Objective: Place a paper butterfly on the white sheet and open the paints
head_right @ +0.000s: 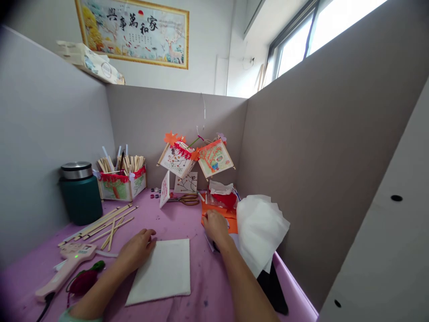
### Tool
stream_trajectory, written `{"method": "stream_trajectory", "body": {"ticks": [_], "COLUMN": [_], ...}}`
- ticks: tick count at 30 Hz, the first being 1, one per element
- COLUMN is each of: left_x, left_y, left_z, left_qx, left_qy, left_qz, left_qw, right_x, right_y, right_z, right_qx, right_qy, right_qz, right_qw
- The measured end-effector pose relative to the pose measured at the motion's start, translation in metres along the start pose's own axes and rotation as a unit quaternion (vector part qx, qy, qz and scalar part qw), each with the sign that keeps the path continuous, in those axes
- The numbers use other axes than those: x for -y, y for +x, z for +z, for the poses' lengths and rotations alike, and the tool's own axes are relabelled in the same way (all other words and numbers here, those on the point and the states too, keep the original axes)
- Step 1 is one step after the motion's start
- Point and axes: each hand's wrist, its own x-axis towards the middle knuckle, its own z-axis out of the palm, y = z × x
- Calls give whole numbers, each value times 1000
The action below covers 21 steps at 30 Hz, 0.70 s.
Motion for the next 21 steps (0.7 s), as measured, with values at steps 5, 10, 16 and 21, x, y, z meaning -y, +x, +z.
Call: {"method": "stream_trajectory", "body": {"ticks": [5,10,16,21], "left_x": [-1,0,0,-1], "left_y": [-1,-1,-1,-1], "left_z": [0,2,3,3], "left_qx": [8,3,-2,-9], "left_qy": [4,3,-2,-5], "left_qz": [8,7,3,2], "left_qw": [1000,1000,1000,1000], "right_x": [24,45,51,50], "right_y": [-9,-21,-27,-25], "right_z": [13,24,36,42], "right_qx": [-9,34,54,41], "right_qy": [32,52,63,55], "right_qz": [-102,-203,-229,-197], "right_qw": [994,977,970,978]}}
